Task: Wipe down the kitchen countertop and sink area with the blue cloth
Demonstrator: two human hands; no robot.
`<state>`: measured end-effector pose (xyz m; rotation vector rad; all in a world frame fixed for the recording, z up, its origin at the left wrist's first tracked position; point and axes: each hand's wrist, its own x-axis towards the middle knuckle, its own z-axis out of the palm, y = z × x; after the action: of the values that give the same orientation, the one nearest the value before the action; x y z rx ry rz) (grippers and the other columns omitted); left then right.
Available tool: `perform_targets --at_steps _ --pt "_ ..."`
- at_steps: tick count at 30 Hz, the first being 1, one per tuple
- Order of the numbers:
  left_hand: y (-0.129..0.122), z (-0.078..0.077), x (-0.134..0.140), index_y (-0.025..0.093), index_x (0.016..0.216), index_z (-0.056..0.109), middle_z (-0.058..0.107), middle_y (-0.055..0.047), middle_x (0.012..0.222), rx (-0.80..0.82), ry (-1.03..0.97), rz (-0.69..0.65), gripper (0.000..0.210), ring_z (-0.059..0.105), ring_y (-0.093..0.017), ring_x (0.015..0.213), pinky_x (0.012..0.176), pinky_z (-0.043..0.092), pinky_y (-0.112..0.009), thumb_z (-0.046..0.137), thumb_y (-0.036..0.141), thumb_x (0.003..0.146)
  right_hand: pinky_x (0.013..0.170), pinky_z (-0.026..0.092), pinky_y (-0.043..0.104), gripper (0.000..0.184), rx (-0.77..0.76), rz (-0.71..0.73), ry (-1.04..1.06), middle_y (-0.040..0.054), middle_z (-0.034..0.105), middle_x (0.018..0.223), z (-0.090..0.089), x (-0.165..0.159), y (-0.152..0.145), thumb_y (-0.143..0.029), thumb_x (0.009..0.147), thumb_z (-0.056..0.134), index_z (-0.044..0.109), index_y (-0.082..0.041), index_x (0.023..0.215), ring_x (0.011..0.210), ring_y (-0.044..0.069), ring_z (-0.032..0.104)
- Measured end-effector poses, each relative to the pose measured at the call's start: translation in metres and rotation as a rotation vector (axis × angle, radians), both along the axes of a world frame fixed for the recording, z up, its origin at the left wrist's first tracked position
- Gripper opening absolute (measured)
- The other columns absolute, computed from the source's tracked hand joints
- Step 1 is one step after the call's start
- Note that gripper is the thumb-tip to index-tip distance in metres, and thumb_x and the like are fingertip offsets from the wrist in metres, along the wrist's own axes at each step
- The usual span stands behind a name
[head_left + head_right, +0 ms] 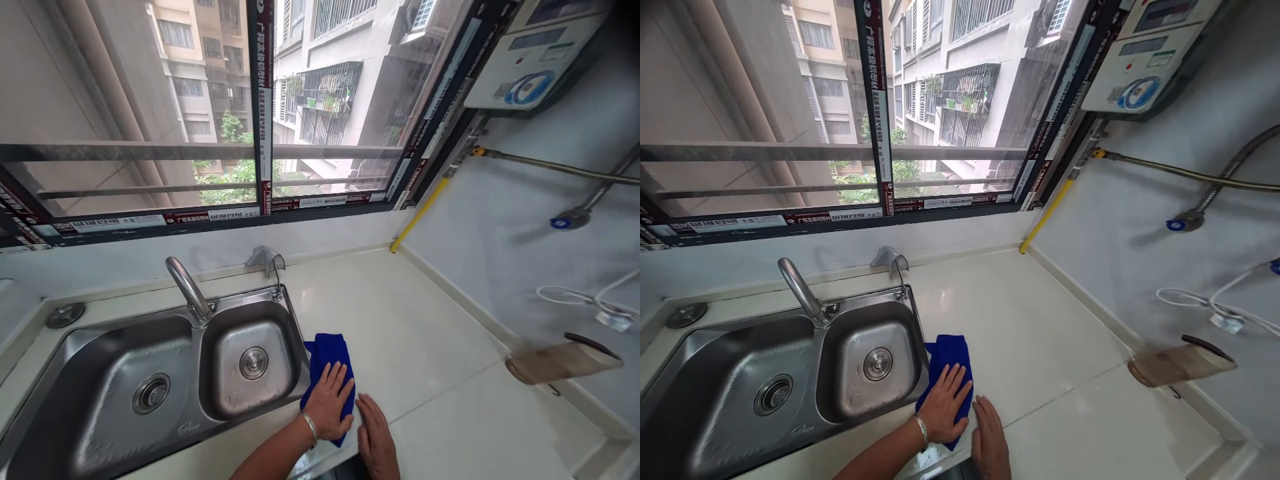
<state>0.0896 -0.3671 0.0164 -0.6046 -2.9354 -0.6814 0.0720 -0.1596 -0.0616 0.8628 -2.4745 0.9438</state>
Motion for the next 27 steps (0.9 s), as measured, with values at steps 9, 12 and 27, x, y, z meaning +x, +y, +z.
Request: perform_targets --at_steps 9,12,27 --pt "-0.026 0.026 0.055 0.015 0.152 0.031 0.025 -0.017 0.163 0.059 -0.008 -0.254 0.073 0.014 -0.032 0.154 0.126 0.017 -0.055 0.051 0.043 0.088 0.109 0.048 0.050 0.045 -0.042 0.066 -0.126 0.0084 0.056 0.143 0.039 -0.021 -0.046 -0.027 0.098 0.035 0.051 -0.026 0.140 0.134 0.025 0.051" --pt "-0.029 0.021 0.058 0.015 0.149 0.037 0.039 -0.018 0.157 0.067 -0.024 -0.266 0.071 0.024 -0.034 0.150 0.125 0.018 -0.058 0.053 0.044 0.086 0.116 0.041 0.052 0.046 0.114 0.234 -0.139 0.0058 0.052 0.148 0.054 -0.029 -0.077 -0.025 0.098 0.033 0.051 -0.028 0.140 0.141 0.023 0.042" --pt "-0.038 -0.004 0.021 0.038 0.143 0.046 0.042 0.001 0.158 -0.034 0.003 -0.142 0.055 0.029 -0.029 0.150 0.125 0.014 -0.059 0.058 0.035 0.089 0.111 0.043 0.051 0.055 0.325 -0.247 -0.026 0.0089 0.036 0.159 0.042 -0.031 0.003 -0.041 0.100 0.038 0.034 -0.027 0.153 0.140 0.029 0.043"
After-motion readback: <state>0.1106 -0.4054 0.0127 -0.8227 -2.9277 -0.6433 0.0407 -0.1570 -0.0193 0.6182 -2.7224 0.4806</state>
